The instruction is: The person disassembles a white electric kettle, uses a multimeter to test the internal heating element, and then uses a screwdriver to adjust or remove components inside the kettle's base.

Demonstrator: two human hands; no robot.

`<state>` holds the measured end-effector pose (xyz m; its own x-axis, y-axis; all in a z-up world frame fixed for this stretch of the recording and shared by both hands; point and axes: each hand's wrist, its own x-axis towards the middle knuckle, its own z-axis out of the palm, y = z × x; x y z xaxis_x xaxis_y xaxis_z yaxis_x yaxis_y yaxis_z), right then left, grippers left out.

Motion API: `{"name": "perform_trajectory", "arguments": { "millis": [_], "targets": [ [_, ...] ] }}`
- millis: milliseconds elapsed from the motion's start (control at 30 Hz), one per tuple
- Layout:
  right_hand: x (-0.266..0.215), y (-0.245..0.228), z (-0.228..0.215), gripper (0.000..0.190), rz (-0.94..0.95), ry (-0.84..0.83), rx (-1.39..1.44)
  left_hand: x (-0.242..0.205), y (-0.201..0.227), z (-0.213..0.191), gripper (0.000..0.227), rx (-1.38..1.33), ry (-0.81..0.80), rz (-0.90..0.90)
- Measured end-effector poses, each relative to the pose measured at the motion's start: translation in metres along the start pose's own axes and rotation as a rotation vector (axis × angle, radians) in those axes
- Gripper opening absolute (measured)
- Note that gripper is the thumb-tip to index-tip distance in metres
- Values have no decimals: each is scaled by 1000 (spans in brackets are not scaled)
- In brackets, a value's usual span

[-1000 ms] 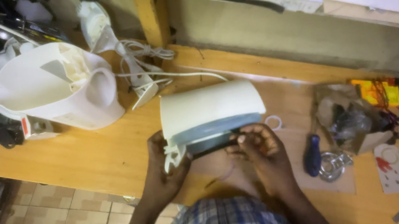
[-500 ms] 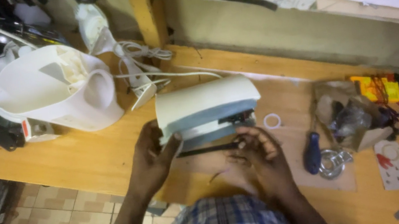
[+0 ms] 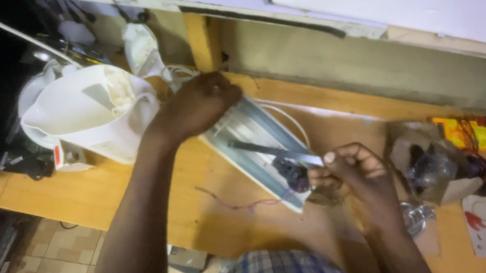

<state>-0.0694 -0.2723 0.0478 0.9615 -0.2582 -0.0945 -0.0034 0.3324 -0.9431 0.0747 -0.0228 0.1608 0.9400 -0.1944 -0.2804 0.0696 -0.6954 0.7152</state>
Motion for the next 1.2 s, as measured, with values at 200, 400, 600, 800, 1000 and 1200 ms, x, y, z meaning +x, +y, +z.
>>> {"name": "perform_trajectory", "arguments": {
  "millis": [200,400,600,800,1000,1200],
  "targets": [
    [1,-2,14,22,-51,173,-369,37,32,-5,36,203,-286,128],
    [15,2,-6,26,24,-29,-240,95,27,5,67,21,-253,98],
    [7,2,6,15,196,-14,-85,92,49,4,61,118,-344,74],
    [9,-9,19,45,283,-216,-177,116,37,28,72,126,-508,55],
    [25,6,4,30,237,-350,-307,111,31,37,80,146,-418,243],
    [32,8,21,13,-123,-373,-495,85,7,58,95,-171,-91,246]
  ]
}}
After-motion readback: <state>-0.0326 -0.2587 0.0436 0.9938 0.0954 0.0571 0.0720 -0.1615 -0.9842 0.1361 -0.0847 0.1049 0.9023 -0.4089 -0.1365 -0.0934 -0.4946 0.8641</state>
